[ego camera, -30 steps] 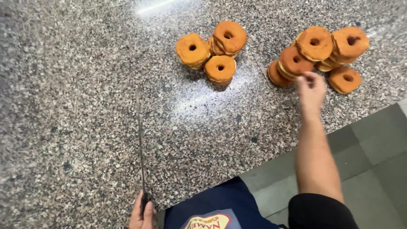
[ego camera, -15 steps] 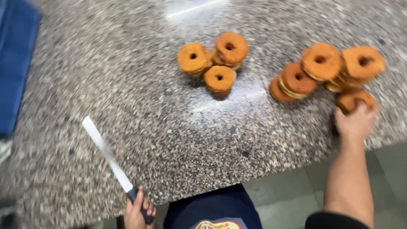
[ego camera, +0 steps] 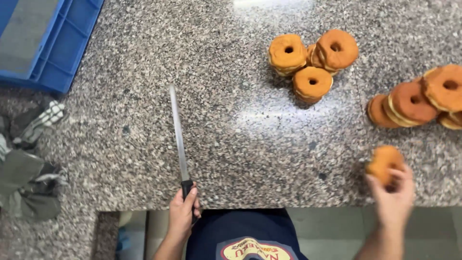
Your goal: The recorder slices multiple donuts horizontally using a long bread knife on a granite countertop.
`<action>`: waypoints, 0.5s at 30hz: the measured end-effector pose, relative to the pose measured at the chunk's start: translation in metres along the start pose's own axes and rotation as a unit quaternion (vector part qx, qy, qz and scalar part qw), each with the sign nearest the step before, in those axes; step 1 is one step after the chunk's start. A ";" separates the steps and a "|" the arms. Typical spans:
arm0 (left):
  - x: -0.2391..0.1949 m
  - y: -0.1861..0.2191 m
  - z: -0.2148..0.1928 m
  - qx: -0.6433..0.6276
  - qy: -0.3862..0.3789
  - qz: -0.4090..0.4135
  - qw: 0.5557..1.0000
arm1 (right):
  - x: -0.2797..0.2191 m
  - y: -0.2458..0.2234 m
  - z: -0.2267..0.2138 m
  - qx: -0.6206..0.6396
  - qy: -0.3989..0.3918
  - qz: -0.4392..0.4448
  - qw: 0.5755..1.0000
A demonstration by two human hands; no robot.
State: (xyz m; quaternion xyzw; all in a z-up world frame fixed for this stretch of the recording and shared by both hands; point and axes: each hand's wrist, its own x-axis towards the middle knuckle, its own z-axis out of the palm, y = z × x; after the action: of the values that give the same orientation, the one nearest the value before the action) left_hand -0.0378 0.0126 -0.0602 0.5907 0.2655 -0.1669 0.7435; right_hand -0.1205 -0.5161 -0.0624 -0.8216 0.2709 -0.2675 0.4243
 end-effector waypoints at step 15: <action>0.117 0.067 -0.119 0.210 -0.191 0.073 0.956 | -0.074 -0.191 0.173 -0.390 -0.130 0.085 0.908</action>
State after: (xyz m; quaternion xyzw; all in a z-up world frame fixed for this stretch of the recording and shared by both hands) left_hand 0.0703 0.1514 -0.0958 0.7081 0.0337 -0.2744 0.6498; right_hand -0.0160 -0.2766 -0.0028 -0.9229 0.3647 0.0058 0.1232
